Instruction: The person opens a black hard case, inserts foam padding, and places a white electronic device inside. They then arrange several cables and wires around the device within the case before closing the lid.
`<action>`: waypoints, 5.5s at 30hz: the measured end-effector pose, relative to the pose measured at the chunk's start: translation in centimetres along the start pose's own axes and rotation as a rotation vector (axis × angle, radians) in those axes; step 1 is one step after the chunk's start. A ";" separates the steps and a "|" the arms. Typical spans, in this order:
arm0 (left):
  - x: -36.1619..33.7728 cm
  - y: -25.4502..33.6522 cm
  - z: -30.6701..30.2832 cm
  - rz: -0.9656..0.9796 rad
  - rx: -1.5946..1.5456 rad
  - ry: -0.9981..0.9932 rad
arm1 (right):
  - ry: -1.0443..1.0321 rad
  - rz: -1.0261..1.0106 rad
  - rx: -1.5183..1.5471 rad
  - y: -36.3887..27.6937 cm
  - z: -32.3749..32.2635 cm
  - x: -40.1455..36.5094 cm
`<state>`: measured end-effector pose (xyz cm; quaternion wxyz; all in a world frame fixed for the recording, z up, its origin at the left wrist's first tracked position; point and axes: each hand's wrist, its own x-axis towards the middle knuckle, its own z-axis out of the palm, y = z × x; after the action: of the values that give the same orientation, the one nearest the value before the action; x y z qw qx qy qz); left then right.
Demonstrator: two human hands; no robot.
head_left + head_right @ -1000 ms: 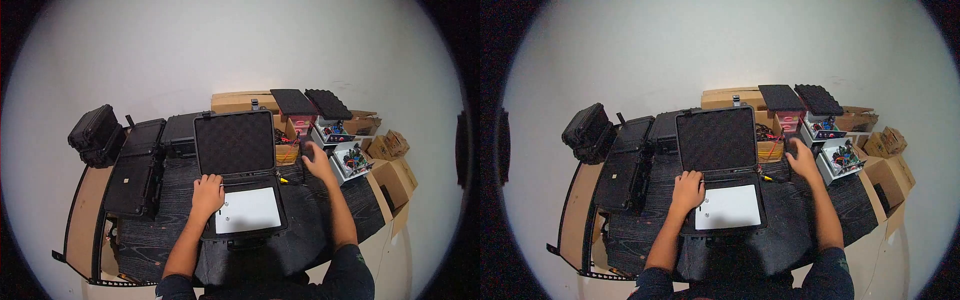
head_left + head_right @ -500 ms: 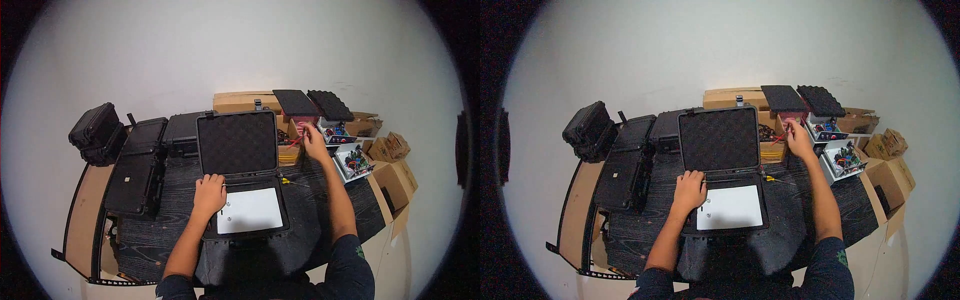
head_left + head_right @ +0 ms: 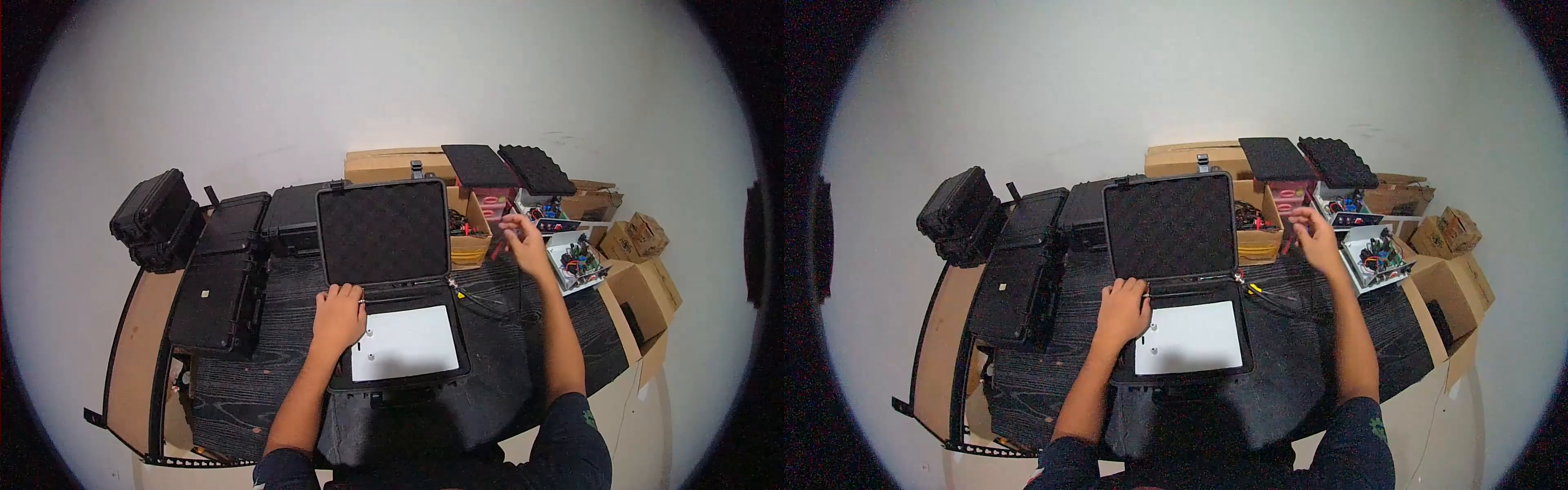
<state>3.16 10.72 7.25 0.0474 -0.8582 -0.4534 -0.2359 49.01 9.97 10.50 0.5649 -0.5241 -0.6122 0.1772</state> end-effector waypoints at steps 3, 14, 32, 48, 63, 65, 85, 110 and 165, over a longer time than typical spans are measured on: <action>0.0 -0.2 0.1 0.016 -0.018 0.015 | 0.023 -0.074 -0.330 1.1 0.4 -1.8; 0.1 0.0 -0.1 0.008 0.002 0.000 | -0.054 0.134 -0.125 3.6 1.7 -7.1; 0.1 0.0 -0.1 0.006 -0.023 -0.005 | -0.200 0.174 -0.488 -3.3 6.0 -8.7; 0.3 -0.4 0.1 0.048 -0.120 0.004 | -0.305 0.149 -0.334 -1.0 7.7 -10.5; 0.4 0.6 -3.3 0.120 -0.393 -0.112 | -0.008 -0.136 -0.233 -13.4 3.6 -4.4; 0.4 0.8 -3.2 0.118 -0.474 -0.160 | 0.059 -0.283 -0.218 -13.7 4.1 -3.1; 0.6 1.9 -3.3 0.083 -0.522 -0.296 | 0.213 -0.066 0.381 -14.6 11.4 0.0; 0.6 2.0 -4.1 0.203 -0.974 -0.268 | -0.838 -0.322 0.073 -13.4 16.1 -3.9; 1.0 -2.1 -2.6 -0.032 -0.363 -0.097 | -0.590 -0.166 -0.529 -7.7 12.2 -5.1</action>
<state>1.01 11.99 9.73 -0.1337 -0.8556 -0.4190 -0.2730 34.01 7.26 10.49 0.2227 -0.5267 -0.8129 0.1101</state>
